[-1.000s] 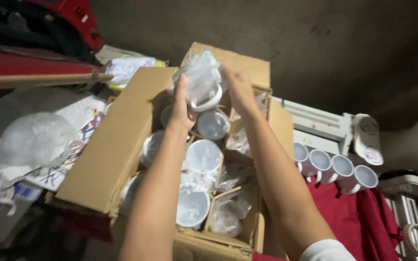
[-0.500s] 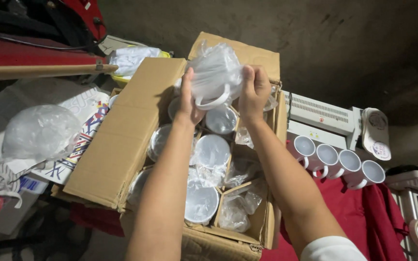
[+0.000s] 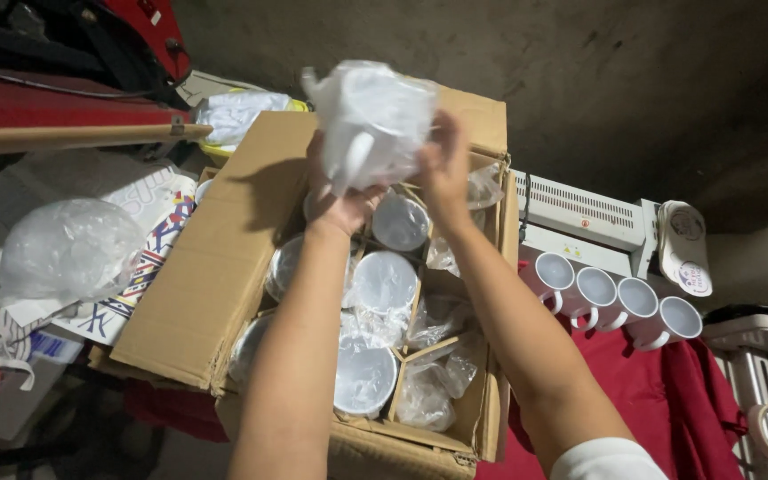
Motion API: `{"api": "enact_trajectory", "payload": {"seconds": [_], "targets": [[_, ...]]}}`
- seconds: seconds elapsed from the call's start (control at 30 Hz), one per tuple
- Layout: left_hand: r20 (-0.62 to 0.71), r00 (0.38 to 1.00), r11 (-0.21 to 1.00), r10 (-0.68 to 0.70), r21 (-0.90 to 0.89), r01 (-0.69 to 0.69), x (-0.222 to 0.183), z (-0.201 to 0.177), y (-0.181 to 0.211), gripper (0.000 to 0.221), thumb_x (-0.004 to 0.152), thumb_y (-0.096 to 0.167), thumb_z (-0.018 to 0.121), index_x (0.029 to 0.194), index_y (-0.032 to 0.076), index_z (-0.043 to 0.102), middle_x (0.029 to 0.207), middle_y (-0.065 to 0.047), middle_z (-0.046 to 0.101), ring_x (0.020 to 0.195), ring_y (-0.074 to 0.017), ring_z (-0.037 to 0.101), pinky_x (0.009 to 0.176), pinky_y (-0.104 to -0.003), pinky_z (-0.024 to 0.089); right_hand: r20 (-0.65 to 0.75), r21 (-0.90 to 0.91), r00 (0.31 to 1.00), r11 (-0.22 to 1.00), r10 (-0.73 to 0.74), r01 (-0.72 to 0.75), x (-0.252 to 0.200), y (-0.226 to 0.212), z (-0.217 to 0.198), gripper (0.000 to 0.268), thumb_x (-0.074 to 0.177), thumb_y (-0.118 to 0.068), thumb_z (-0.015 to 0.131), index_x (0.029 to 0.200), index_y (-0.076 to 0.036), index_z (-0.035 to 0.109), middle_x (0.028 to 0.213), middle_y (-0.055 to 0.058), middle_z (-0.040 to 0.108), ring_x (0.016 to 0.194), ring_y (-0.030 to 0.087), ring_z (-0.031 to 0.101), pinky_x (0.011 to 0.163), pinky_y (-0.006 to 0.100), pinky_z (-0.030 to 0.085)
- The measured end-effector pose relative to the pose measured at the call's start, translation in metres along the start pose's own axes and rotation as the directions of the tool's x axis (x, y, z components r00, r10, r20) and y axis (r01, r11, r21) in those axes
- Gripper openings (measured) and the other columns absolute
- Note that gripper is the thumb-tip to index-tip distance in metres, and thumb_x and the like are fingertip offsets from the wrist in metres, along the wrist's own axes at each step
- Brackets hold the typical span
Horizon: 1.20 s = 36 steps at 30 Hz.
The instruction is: The recorder is cleaning ceramic mugs and applying printed designs with adhesive tape to prepare them for sublimation printing.
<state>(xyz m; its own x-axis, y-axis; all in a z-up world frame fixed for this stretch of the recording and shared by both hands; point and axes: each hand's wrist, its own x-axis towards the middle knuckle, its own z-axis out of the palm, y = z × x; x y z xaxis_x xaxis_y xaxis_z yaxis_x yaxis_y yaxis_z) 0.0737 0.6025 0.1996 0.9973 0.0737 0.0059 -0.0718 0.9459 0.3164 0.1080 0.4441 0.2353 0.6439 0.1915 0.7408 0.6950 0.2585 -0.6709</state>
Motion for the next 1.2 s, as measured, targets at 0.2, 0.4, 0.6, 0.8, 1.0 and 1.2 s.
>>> {"api": "enact_trajectory", "payload": {"seconds": [0.2,0.4,0.6,0.8,1.0,1.2], "targets": [[0.422,0.905,0.998,0.049,0.003,-0.055,0.026,-0.061,-0.005,0.064,0.096,0.057,0.061,0.147,0.02,0.048,0.142,-0.009,0.055,0.13,-0.031,0.056,0.082,-0.047,0.062,-0.098,0.054,0.937,0.942,0.337,-0.333,-0.011,0.066,-0.013,0.022,0.109,-0.022,0.057,0.108,0.0,0.061,0.088,0.008,0.056,0.077,0.018,0.051,0.069,0.032,0.044],[0.523,0.832,0.743,0.187,0.479,-0.468,0.014,-0.042,-0.013,0.074,0.099,0.051,0.07,0.154,0.021,0.03,0.156,-0.011,0.045,0.143,-0.033,0.047,0.117,-0.044,0.055,-0.276,0.223,0.95,0.971,0.149,-0.088,-0.004,0.078,-0.042,0.031,0.118,-0.022,0.045,0.095,-0.004,0.057,0.087,0.003,0.053,0.085,0.014,0.052,0.079,0.029,0.048],[0.064,0.998,0.996,-0.012,0.091,0.006,-0.01,0.01,0.004,0.084,0.084,0.065,0.058,0.146,0.011,0.045,0.138,-0.017,0.055,0.124,-0.0383,0.059,0.084,-0.053,0.065,-0.114,0.093,0.99,0.993,0.079,-0.068,-0.004,0.046,-0.013,0.012,0.112,-0.015,0.054,0.117,-0.004,0.056,0.106,0.003,0.057,0.1,0.011,0.054,0.092,0.026,0.047],[-0.01,0.993,0.923,-0.119,0.368,0.115,-0.001,-0.002,0.016,0.08,0.088,0.067,0.056,0.149,0.017,0.051,0.133,-0.013,0.06,0.115,-0.0295,0.065,0.071,-0.046,0.061,-0.096,0.077,0.992,0.995,0.076,-0.069,0.003,0.038,-0.018,0.012,0.102,-0.007,0.063,0.112,-0.004,0.056,0.107,0.004,0.062,0.099,0.011,0.061,0.09,0.026,0.053],[0.548,0.79,0.895,-0.274,0.446,0.001,0.008,-0.03,0.025,0.081,0.1,0.066,0.06,0.16,0.014,0.042,0.142,-0.017,0.062,0.107,-0.0284,0.066,0.065,-0.04,0.059,0.063,0.109,0.951,0.945,0.304,-0.309,0.019,0.018,-0.035,0.016,0.094,-0.003,0.07,0.109,-0.001,0.066,0.1,0.004,0.071,0.089,0.011,0.067,0.078,0.026,0.058],[0.12,0.929,0.725,-0.349,0.663,0.187,-0.007,0.0,0.032,0.088,0.088,0.065,0.062,0.151,0.006,0.044,0.135,-0.019,0.063,0.117,-0.0267,0.066,0.088,-0.043,0.061,0.274,0.002,0.887,0.923,0.37,-0.386,0.033,0.036,-0.074,0.014,0.096,-0.008,0.072,0.107,0.0,0.07,0.1,0.005,0.073,0.088,0.011,0.068,0.08,0.026,0.058]]}}
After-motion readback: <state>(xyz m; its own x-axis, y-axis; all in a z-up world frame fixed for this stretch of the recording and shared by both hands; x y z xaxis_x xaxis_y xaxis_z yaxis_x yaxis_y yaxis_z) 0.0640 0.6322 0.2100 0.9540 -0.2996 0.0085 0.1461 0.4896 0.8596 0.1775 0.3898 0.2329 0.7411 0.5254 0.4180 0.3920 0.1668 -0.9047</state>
